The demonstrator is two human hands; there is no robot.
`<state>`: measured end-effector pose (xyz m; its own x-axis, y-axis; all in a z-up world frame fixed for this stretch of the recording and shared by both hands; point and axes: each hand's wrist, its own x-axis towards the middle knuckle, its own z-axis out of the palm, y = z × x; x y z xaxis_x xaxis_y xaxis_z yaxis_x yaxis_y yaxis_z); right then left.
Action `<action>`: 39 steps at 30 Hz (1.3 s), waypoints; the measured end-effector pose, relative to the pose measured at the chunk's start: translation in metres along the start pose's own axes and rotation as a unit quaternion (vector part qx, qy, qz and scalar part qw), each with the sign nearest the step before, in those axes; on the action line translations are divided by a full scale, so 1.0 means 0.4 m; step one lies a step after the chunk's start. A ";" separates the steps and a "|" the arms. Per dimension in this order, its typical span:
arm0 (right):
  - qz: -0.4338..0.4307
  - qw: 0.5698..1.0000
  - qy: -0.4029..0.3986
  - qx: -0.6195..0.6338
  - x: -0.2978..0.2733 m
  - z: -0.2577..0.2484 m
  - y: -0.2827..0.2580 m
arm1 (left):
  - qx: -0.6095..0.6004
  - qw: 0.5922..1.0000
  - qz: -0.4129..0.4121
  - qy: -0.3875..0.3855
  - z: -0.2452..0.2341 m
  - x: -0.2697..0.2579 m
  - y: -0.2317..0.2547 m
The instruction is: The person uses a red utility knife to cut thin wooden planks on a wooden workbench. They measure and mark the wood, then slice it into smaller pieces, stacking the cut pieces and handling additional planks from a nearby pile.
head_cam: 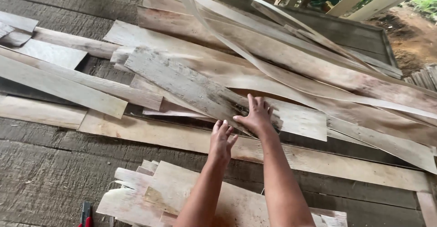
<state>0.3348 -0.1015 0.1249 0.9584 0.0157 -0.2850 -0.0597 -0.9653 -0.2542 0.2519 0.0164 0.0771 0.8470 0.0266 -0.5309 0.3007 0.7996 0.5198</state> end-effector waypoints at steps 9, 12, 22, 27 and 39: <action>0.016 0.997 0.064 0.045 -0.014 -0.022 0.033 | -0.047 0.999 0.018 0.004 -0.024 0.009 -0.025; -0.014 0.994 0.101 0.039 -0.176 -0.098 0.006 | -0.052 0.998 0.032 0.018 -0.024 -0.085 0.000; 0.084 0.985 -0.105 0.104 -0.610 -0.010 0.105 | 0.032 0.978 -0.201 0.038 -0.267 -0.551 -0.134; 0.023 0.990 -0.127 0.052 -0.593 0.162 0.068 | 0.235 0.935 -0.263 0.040 -0.381 -0.635 -0.151; 0.008 0.984 -0.170 0.060 -0.695 0.070 -0.039 | 0.134 0.958 -0.224 0.118 -0.356 -0.704 -0.172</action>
<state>0.0614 -0.0836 0.1823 0.8095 0.1074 -0.5773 -0.1257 -0.9287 -0.3490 -0.0698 0.0391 0.0955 0.4933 -0.1232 -0.8611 0.7392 0.5812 0.3403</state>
